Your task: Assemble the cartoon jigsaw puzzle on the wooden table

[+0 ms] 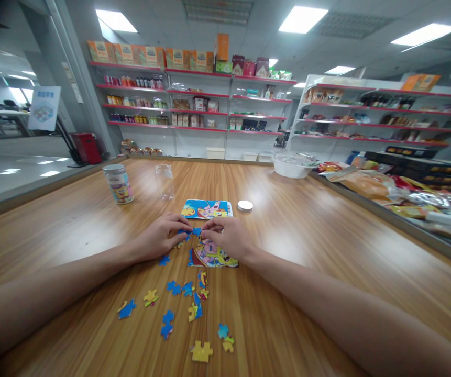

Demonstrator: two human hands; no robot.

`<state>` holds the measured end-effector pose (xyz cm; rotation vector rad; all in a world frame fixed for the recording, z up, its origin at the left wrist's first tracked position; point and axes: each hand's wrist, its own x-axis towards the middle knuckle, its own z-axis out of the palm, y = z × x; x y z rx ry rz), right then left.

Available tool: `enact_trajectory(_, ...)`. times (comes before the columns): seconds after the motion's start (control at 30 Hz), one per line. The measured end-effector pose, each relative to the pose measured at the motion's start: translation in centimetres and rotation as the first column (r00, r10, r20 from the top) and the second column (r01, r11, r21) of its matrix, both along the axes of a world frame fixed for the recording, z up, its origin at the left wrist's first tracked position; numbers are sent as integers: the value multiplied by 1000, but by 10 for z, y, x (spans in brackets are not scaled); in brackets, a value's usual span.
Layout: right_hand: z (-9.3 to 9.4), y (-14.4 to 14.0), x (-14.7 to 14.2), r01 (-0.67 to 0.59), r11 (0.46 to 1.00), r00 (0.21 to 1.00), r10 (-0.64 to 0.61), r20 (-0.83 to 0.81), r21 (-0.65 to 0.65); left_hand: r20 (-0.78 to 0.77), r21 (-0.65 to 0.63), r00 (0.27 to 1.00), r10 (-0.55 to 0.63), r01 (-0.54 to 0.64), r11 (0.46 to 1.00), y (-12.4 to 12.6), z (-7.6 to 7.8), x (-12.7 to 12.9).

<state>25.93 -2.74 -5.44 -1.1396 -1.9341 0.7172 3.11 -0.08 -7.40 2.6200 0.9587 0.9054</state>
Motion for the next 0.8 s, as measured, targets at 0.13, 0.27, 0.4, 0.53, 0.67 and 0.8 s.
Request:
enact_trajectory(0.13,2,-2,-7,31,995,999,-33,11,97,-3,7,1000,-16,16,1000,3,-3,0)
enact_trajectory(0.27,2,-6,-15,3,995,1000,-4,10,102,19,14,999,-28,28,1000,-4,5,0)
enact_trajectory(0.4,-5,-8,-16,21,991,998,-29,55,132,-47,10,988,-148,148,989,-15,16,-1)
enact_trajectory(0.53,-10,-7,-14,33,984,995,-49,91,173,-138,-19,968,-210,209,978,-19,18,0)
enact_trajectory(0.67,-12,-5,-13,38,983,988,-64,141,179,-170,-23,966,-194,193,981,-19,16,2)
enact_trajectory(0.8,-13,-3,-12,50,979,981,-86,176,196,-172,-24,967,-190,189,982,-20,17,2)
